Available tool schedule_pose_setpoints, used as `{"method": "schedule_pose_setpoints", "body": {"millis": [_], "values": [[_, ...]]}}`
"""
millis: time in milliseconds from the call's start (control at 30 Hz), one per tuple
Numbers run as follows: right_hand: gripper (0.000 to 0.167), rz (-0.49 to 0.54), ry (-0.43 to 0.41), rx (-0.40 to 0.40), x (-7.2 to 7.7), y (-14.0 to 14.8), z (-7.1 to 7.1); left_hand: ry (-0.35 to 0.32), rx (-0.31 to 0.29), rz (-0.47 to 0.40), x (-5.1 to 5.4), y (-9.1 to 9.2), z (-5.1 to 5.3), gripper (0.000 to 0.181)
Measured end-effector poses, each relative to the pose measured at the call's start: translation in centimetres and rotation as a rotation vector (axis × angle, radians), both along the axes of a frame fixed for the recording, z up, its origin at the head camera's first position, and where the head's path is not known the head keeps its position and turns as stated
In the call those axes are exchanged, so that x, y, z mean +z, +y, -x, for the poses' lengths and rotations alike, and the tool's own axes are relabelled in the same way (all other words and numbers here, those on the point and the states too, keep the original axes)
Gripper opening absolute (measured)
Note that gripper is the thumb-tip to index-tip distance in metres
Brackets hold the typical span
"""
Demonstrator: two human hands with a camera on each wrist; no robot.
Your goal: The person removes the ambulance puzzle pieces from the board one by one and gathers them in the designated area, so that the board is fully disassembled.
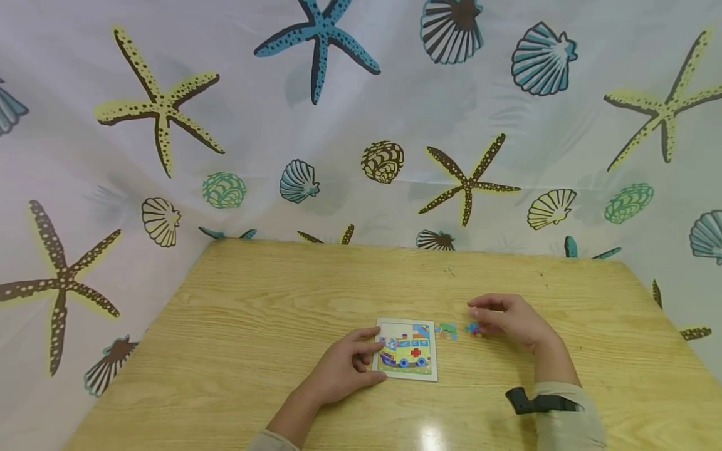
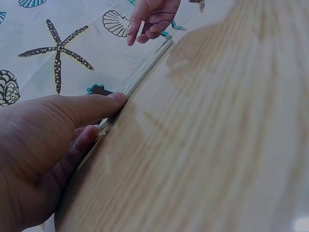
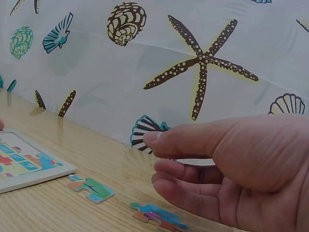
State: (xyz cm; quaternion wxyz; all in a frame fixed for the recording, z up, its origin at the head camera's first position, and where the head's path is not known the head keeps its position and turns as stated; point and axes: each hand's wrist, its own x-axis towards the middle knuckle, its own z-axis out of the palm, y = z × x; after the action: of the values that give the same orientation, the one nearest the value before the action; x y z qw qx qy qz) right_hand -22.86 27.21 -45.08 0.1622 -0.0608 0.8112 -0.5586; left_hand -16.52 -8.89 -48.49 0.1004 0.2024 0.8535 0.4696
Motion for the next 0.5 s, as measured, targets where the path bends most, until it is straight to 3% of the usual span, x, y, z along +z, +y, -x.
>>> {"method": "schedule_pose_setpoints", "body": {"millis": [500], "values": [[0.045,0.017,0.027,0.093,-0.3,-2.5,0.5,-0.007,-0.001,-0.008,0.1,0.1,-0.1,0.054]]}}
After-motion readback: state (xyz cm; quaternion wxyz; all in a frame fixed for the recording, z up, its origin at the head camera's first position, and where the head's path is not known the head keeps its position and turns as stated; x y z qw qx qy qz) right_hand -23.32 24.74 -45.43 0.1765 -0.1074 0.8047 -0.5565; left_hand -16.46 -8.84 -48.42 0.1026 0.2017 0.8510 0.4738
